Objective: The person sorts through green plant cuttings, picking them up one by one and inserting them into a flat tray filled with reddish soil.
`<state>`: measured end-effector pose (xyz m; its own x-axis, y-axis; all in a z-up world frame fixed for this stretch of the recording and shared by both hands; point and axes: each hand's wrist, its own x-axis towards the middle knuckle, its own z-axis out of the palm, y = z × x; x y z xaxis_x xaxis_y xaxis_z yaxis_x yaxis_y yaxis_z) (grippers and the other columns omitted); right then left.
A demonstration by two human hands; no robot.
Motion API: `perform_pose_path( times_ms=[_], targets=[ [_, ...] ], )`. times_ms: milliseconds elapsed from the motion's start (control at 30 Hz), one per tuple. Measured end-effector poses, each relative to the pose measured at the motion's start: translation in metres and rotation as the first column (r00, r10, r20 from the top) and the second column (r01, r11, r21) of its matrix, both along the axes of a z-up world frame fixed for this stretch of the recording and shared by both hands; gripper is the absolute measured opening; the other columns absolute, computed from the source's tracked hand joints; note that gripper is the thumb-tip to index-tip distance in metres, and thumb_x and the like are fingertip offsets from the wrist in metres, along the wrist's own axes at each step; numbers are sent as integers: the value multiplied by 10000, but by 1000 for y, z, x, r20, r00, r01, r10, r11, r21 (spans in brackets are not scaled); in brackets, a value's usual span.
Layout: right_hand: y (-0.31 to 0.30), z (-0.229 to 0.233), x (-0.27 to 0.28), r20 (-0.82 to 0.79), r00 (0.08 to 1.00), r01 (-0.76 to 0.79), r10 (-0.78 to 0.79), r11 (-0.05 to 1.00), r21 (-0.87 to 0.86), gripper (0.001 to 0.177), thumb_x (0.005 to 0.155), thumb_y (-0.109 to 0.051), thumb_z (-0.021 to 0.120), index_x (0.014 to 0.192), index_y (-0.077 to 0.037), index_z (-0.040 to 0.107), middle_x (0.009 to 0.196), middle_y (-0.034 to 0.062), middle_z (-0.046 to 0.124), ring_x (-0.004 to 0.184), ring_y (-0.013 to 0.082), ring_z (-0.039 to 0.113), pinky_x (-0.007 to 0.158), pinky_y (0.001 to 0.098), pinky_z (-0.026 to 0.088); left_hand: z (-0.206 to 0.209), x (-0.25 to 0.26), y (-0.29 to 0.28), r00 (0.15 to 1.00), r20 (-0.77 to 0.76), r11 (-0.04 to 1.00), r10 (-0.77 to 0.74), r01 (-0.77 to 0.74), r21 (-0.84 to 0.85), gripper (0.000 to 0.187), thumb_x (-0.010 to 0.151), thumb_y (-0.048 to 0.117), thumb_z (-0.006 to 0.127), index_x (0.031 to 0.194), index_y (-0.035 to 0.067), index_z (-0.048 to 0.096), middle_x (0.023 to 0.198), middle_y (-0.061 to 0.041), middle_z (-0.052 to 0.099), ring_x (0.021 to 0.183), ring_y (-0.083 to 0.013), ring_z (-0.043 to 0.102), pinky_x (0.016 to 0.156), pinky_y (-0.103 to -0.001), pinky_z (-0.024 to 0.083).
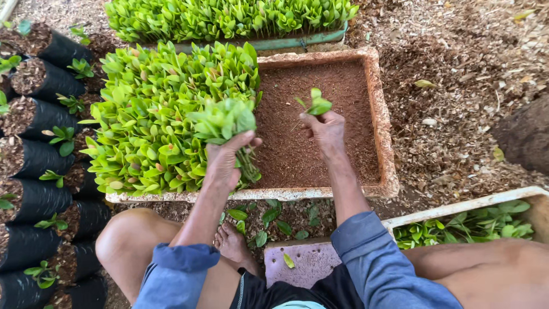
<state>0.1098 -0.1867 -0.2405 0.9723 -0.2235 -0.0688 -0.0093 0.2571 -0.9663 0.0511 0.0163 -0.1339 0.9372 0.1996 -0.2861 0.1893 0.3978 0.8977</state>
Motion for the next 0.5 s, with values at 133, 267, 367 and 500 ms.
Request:
perform_pose_path(
  times_ms=[133,267,367,500],
  targets=[
    [2,11,-1,18,1000,3,-4,999,35,208,743,-60,815,853,-4,648,644,91,633,511,122,635,372,186,516,-11,8,-27,996,-7,996,-92,92,7,438,670,65,863,1050,52,646,879,-171,724,734,-282,735,887,-537,519],
    [5,8,3,-68,993,-96,98,995,30,136,788,-47,747,895,-6,675,723,104,682,593,134,683,497,226,602,12,16,-43,995,-54,990,-86,92,110,373,675,219,890,919,0,710,1035,-234,657,1184,-364,580,1120,-615,167],
    [8,4,8,-78,987,-138,137,990,-3,123,808,-14,697,928,9,685,754,119,677,641,140,680,555,242,623,-1,21,-30,1000,-7,992,9,-8,123,411,675,205,880,985,10,693,987,-204,668,1052,-321,617,1052,-559,263],
    [14,-1,14,-49,963,-268,264,953,-138,152,803,27,665,950,11,698,750,155,678,626,162,680,549,274,638,-52,25,5,992,15,990,128,-128,62,432,699,137,870,1063,77,646,887,-130,725,774,-249,729,862,-434,512]
  ],
)
